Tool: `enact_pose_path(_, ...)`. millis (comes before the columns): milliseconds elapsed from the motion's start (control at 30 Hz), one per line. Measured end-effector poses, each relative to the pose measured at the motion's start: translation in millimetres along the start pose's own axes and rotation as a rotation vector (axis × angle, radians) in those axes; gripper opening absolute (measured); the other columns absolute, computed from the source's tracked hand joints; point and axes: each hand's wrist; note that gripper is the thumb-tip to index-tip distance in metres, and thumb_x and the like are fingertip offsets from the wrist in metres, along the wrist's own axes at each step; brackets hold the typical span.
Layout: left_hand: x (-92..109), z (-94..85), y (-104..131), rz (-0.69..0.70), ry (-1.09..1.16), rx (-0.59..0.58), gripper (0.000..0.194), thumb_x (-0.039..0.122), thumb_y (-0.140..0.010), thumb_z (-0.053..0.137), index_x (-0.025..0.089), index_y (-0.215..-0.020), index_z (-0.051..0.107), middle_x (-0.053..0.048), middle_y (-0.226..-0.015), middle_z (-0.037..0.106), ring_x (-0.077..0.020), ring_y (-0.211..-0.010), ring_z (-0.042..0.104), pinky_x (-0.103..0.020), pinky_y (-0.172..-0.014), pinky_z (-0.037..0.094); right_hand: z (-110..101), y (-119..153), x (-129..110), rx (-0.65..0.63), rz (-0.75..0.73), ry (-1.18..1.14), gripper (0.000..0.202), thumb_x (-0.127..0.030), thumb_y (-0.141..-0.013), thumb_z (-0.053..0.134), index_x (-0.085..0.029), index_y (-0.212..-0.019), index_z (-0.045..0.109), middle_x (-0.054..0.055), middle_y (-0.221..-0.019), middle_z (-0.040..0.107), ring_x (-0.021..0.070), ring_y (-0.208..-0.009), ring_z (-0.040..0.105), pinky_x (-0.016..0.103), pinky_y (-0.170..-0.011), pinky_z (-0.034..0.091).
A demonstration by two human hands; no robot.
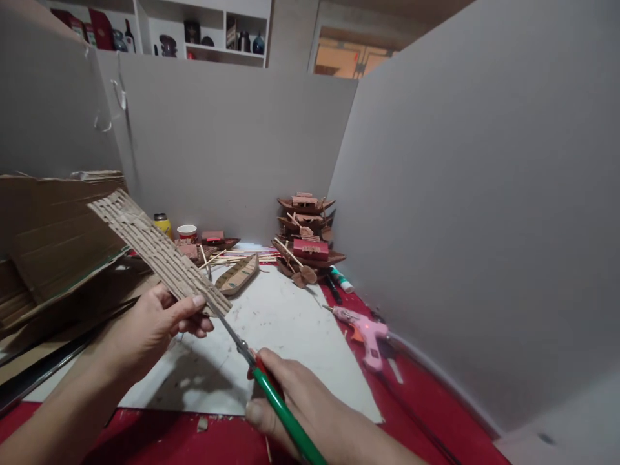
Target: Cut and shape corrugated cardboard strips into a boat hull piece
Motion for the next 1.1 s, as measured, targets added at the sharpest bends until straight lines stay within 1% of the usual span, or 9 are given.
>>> enact_pose_path(133, -1.0, -0.8, -2.0, -0.010, 0.017, -0.029, 0.011, 0.022, -0.076, 0.068, 0.014, -0.073, 0.061, -0.003, -0.060, 0.069, -0.0129, -0.052, 0.066, -0.020, -0.049, 0.052, 1.8, -0.4, 0.1, -0.018, -0.017, -0.069, 0.048, -0.066, -0.085, 0.038, -0.019, -0.086, 0.044, -0.001, -0.073, 0.046, 0.0123, -0.063, 0.036, 0.024, -0.058, 0.034)
enact_pose_path(267, -1.0, 1.4, -2.1, -0.014, 0.024, -0.038, 0.009, 0.020, -0.076, 0.068, 0.014, -0.073, 0.061, -0.002, -0.060, 0.069, -0.0126, -0.051, 0.065, -0.020, -0.049, 0.052, 3.0, -0.2, -0.6, -0.012, -0.039, -0.103, 0.053, -0.071, -0.084, 0.032, -0.019, -0.085, 0.042, -0.001, -0.073, 0.044, 0.0122, -0.063, 0.034, 0.024, -0.057, 0.033)
enact_pose_path(367, -0.9, 2.9, -1.3, -0.016, 0.031, -0.030, 0.011, 0.020, -0.076, 0.068, 0.015, -0.072, 0.060, -0.002, -0.059, 0.069, -0.0122, -0.050, 0.065, -0.019, -0.048, 0.051, 3.4, 0.7, 0.5, -0.007, -0.030, -0.083, 0.050, -0.068, -0.084, 0.035, -0.019, -0.085, 0.042, -0.001, -0.073, 0.046, 0.0123, -0.062, 0.036, 0.024, -0.057, 0.033)
enact_pose_path(533, -0.5, 3.1, -0.6, -0.014, 0.021, -0.018, 0.011, 0.019, -0.076, 0.068, 0.015, -0.072, 0.058, -0.002, -0.057, 0.069, -0.0125, -0.049, 0.064, -0.019, -0.047, 0.050, 1.9, 2.7, 0.1, 0.003, 0.017, 0.002, 0.042, -0.061, -0.085, 0.045, -0.019, -0.086, 0.045, 0.000, -0.074, 0.050, 0.0130, -0.063, 0.039, 0.025, -0.060, 0.035)
enact_pose_path(667, 1.4, 4.3, -0.4, -0.035, -0.002, 0.005, 0.012, 0.018, -0.076, 0.067, 0.014, -0.074, 0.056, -0.001, -0.057, 0.069, -0.0117, -0.047, 0.063, -0.019, -0.046, 0.049, 1.6, 2.2, -1.3, 0.021, 0.036, 0.030, 0.039, -0.058, -0.085, 0.046, -0.018, -0.086, 0.046, 0.000, -0.074, 0.049, 0.0132, -0.065, 0.040, 0.024, -0.061, 0.036)
enact_pose_path(833, 1.0, 4.6, 0.1, -0.046, -0.011, -0.010, 0.010, 0.017, -0.078, 0.065, 0.014, -0.075, 0.056, 0.000, -0.057, 0.068, -0.0094, -0.048, 0.063, -0.016, -0.046, 0.047, 5.5, 1.4, -0.2, -0.015, 0.062, -0.012, 0.039, -0.057, -0.087, 0.042, -0.018, -0.085, 0.044, -0.002, -0.072, 0.042, 0.0123, -0.064, 0.035, 0.023, -0.059, 0.034)
enact_pose_path(900, -0.3, 3.9, -0.2, -0.044, -0.004, -0.024, 0.011, 0.019, -0.078, 0.066, 0.014, -0.075, 0.056, 0.000, -0.056, 0.067, -0.0097, -0.049, 0.063, -0.016, -0.047, 0.048, 8.1, 1.2, 1.1, -0.006, 0.082, -0.048, 0.040, -0.057, -0.087, 0.040, -0.017, -0.084, 0.043, -0.002, -0.071, 0.040, 0.0120, -0.064, 0.034, 0.023, -0.059, 0.033)
enact_pose_path(1000, -2.5, 3.1, -1.1, -0.031, 0.008, -0.035, 0.013, 0.021, -0.078, 0.066, 0.014, -0.076, 0.056, 0.000, -0.056, 0.067, -0.0098, -0.049, 0.063, -0.016, -0.048, 0.049, 11.4, 0.5, 2.4, 0.012, 0.100, -0.105, 0.042, -0.059, -0.085, 0.044, -0.018, -0.080, 0.041, -0.003, -0.069, 0.037, 0.0114, -0.063, 0.032, 0.023, -0.057, 0.031)
enact_pose_path(1100, -5.0, 2.4, -1.9, -0.018, 0.008, -0.035, 0.013, 0.022, -0.077, 0.067, 0.014, -0.077, 0.057, 0.000, -0.057, 0.067, -0.0103, -0.050, 0.063, -0.018, -0.049, 0.050, 14.0, 0.1, 3.9, 0.018, 0.079, -0.142, 0.043, -0.060, -0.085, 0.043, -0.018, -0.079, 0.041, -0.003, -0.069, 0.037, 0.0112, -0.062, 0.032, 0.023, -0.056, 0.030)
Point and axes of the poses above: each hand's wrist, its own y-axis away from the middle knuckle, its own z-axis out of the palm, x = y × z
